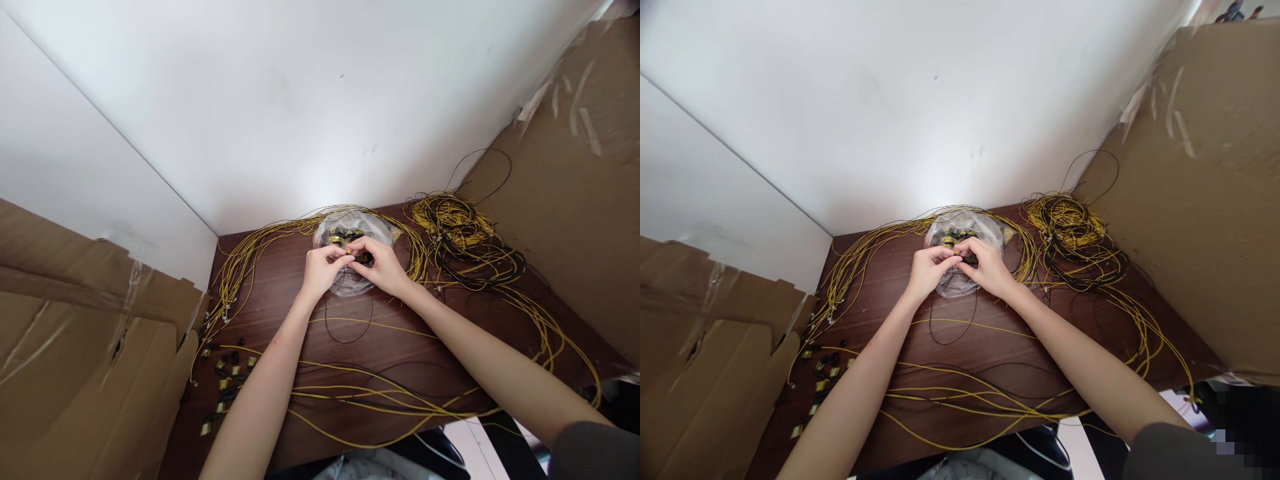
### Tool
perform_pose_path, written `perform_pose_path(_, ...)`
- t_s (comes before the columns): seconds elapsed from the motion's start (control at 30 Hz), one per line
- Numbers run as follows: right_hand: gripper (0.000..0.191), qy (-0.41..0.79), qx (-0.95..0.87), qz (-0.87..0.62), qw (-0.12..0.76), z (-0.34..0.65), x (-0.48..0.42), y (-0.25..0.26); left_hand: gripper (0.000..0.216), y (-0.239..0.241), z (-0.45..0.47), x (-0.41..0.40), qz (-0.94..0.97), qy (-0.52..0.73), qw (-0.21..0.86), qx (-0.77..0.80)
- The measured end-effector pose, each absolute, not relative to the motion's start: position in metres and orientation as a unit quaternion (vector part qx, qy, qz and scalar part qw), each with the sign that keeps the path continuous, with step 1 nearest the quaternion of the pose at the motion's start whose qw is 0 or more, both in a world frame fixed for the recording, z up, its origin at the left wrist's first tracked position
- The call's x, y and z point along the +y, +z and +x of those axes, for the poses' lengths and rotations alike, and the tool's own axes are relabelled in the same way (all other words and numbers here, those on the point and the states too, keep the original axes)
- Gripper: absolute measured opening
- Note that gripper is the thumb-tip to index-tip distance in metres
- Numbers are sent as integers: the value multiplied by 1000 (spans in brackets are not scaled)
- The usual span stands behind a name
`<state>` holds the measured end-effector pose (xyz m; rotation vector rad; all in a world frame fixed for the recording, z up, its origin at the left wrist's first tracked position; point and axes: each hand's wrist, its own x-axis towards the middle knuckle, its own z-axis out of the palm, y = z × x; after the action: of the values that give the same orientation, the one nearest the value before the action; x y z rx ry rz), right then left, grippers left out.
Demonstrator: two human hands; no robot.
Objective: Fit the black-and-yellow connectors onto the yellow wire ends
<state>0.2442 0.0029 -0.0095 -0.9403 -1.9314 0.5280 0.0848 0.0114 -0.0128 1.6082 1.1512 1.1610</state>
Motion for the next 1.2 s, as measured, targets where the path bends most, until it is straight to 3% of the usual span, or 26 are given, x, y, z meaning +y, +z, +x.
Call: perform_pose_path(1.2, 4, 171, -781, -356, 484, 245, 4, -11, 15, -13, 82, 13, 709, 427, 344, 443)
